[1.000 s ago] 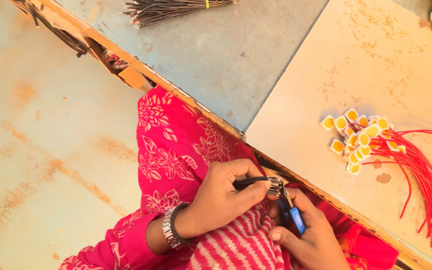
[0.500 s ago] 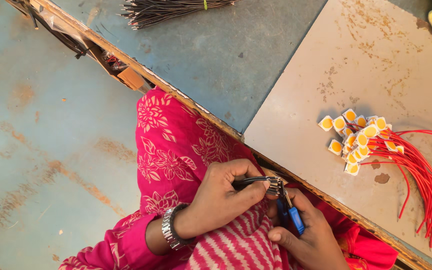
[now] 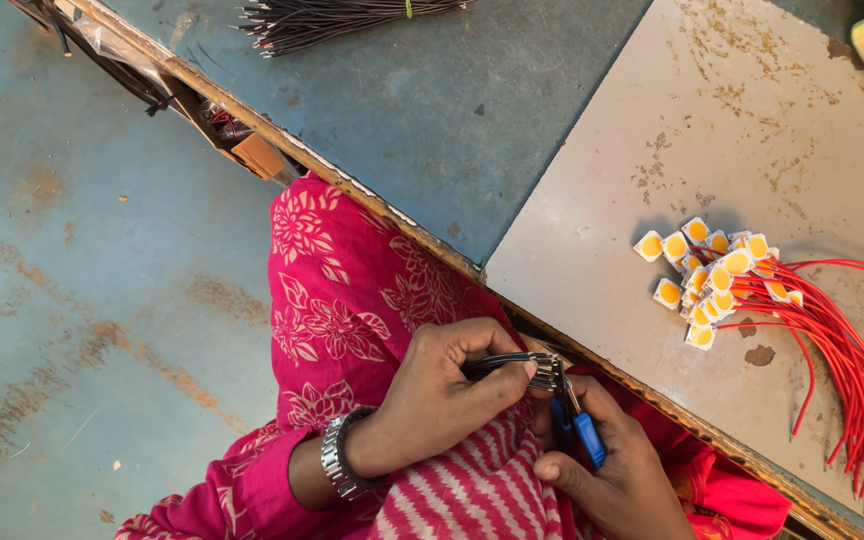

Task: The person strips the ends of black wires using wire cutters, dips them into a small container of flux, and then solders the wires to the terminals of small square LED modules using a soldering iron. The person works on multiple LED units in sequence.

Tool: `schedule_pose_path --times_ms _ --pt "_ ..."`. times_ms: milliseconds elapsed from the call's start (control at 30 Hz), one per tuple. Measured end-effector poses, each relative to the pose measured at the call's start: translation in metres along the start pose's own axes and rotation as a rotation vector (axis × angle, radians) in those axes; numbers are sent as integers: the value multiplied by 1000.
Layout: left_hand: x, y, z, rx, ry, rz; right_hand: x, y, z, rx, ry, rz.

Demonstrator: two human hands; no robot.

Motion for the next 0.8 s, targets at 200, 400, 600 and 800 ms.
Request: schedule_pose_path --times_ms 200,400,600,800 --pt "0 0 2 8 -3 -2 0 1 0 19 4 0" --pt "0 -1 2 -24 5 2 1 2 2 28 -14 12" --pt "1 -1 1 -12 14 11 1 2 3 34 -14 16" --pt "1 -1 1 -29 5 17 2 2 7 -35 -29 -19"
Point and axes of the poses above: each hand's wrist, its own x-axis towards the middle knuckle, its own y-axis out of the palm, z = x × y, the point moved 7 cm from there along x, towards the middle knuckle, and after that the axes turned 6 degrees about z, right-handed, at the moved point
